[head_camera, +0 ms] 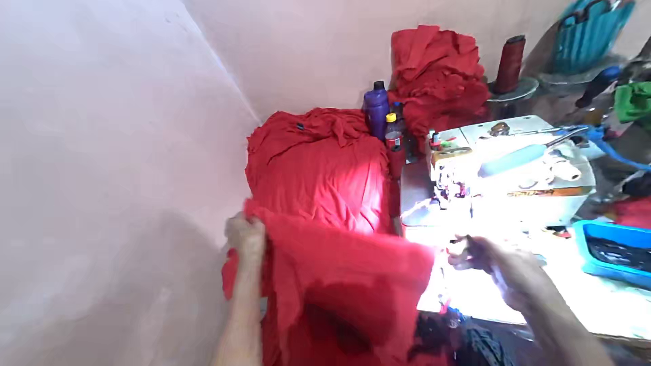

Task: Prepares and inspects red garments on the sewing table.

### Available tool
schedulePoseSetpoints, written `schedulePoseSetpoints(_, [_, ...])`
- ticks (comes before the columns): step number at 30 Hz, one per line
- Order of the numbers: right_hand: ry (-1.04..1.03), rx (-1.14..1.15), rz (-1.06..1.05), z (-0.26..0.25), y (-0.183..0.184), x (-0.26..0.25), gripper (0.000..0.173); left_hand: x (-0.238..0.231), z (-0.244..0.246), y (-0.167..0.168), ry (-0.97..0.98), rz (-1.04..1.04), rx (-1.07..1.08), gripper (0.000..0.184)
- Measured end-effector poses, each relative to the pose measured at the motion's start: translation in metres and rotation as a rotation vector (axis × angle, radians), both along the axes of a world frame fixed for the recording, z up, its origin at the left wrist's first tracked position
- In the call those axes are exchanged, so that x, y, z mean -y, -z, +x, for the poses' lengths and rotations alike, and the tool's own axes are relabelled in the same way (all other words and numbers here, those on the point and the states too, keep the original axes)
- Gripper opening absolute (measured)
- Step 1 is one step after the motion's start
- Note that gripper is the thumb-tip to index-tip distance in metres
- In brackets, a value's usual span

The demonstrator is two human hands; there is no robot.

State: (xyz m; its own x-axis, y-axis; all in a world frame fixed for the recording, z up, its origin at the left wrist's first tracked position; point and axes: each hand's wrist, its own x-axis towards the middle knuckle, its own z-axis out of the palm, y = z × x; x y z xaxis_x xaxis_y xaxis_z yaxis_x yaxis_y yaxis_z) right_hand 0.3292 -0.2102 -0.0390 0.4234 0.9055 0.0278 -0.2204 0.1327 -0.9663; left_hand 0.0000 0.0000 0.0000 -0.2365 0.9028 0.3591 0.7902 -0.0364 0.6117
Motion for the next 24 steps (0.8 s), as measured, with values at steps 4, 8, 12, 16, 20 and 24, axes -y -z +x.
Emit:
schedulePoseSetpoints(4, [0.037, 0.043, 0.025, -0.007, 0.041, -0.025, 0.028, -0.003, 0.078, 0.029, 0.195, -0.144, -0.235, 0.047])
schedulePoseSetpoints(8, [0.054, 0.135, 0.089, 0.000, 0.074, -0.003, 0.026, 0.010, 0.101, 0.048, 0.442, 0.047, -0.245, 0.034])
schedulePoseSetpoints(12, [0.050, 0.227, 0.042, 0.003, 0.090, 0.033, 0.025, 0.037, 0.089, 0.068, 0.824, 0.214, -0.244, 0.015])
schedulePoseSetpoints(16, [-0.164, 0.299, -0.006, 0.002, 0.088, 0.064, 0.025, 0.085, 0.066, 0.091, 0.968, 0.253, -0.283, 0.017])
schedulePoseSetpoints(20, [-0.603, 0.489, 0.010, -0.006, 0.119, 0.072, 0.024, 0.122, 0.045, 0.120, 0.946, 0.350, -0.459, 0.017])
schedulePoseSetpoints(24, [-0.797, 0.512, -0.254, -0.039, 0.173, 0.062, 0.025, 0.153, 0.053, 0.159, 0.832, 0.559, -0.863, 0.021])
